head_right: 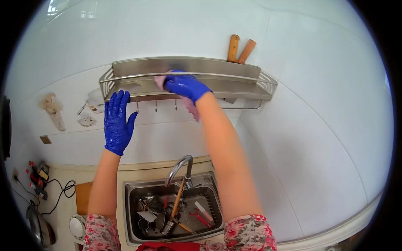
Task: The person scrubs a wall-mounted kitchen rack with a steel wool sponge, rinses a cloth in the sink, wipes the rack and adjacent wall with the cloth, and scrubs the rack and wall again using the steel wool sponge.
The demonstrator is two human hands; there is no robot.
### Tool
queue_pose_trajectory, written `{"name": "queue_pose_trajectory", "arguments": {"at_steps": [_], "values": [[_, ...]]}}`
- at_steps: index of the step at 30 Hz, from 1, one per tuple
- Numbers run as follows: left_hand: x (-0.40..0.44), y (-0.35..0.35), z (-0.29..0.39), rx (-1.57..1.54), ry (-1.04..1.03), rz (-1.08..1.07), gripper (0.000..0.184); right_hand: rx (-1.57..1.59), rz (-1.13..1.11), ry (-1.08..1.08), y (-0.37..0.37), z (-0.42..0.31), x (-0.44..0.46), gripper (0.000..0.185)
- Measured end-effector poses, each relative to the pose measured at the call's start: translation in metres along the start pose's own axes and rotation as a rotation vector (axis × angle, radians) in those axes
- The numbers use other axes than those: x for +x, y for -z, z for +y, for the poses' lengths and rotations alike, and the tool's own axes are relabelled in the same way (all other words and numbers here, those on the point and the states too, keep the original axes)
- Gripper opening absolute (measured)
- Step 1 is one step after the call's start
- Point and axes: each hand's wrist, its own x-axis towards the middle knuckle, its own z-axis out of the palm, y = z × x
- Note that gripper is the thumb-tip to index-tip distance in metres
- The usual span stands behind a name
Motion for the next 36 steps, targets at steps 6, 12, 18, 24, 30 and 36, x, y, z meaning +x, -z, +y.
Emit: {"name": "queue_pose_trajectory", "arguments": {"at_steps": [6, 12, 18, 24, 30, 36], "values": [[-0.008, -0.005, -0.008, 0.064, 0.045, -0.052, 0.073, 0.162, 0.075, -0.123, -0.011, -0.031, -0.016, 0.019], [-0.009, -0.002, -0.008, 0.091, 0.057, -0.077, 0.071, -0.105, 0.198, 0.434, -0.068, -0.049, 0.006, 0.021], [-0.01, 0.006, -0.01, 0.119, 0.058, -0.101, 0.071, -0.363, 0.421, 0.331, -0.081, -0.04, 0.012, 0.028], [-0.013, 0.005, -0.009, 0.087, 0.081, -0.077, 0.071, -0.645, 0.2, 0.273, -0.019, -0.022, -0.041, 0.035], [-0.013, 0.004, -0.008, 0.033, 0.088, -0.067, 0.071, -0.234, 0.144, 0.197, -0.017, -0.022, -0.038, 0.031], [-0.015, 0.001, -0.013, -0.078, 0.048, -0.015, 0.069, 0.452, 0.001, -0.246, -0.043, -0.079, -0.012, 0.021]]}}
